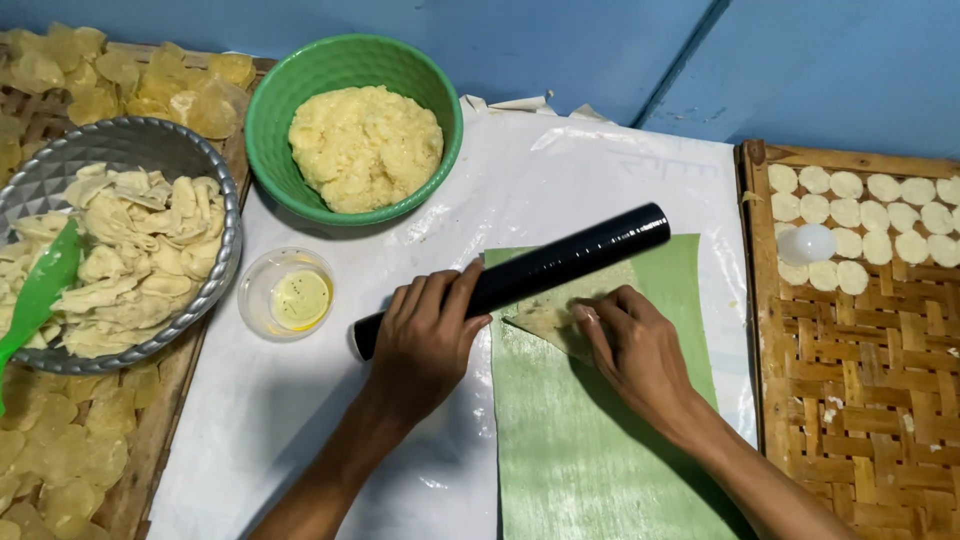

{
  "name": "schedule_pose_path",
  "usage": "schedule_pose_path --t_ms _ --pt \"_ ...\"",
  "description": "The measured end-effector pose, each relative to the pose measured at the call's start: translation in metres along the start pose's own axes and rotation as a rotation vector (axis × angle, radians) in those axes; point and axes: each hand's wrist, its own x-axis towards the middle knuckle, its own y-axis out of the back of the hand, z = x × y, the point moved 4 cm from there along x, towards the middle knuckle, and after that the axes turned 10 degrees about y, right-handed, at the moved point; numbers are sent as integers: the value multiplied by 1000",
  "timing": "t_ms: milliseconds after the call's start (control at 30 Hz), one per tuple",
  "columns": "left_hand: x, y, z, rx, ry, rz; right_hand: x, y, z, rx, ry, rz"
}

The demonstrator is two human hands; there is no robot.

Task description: Rolling out dough flat on a plastic sheet and cutting it into small circular discs using a round cutter.

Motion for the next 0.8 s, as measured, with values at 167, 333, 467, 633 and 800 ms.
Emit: schedule_pose_path --t_ms 167,333,467,633,800 --pt "-18 -14 15 95 -110 21 -22 27 5 -186 274 324" --pt "-26 -39 19 142 -159 -2 16 34 -8 -271 414 305" --pt "-28 -52 14 156 -115 -73 24 16 4 -338 340 56" --pt "-6 -37 19 122 -72 -136 42 15 11 -299 145 -256" --pt "16 -44 10 75 -23 -58 65 15 11 -208 20 -364"
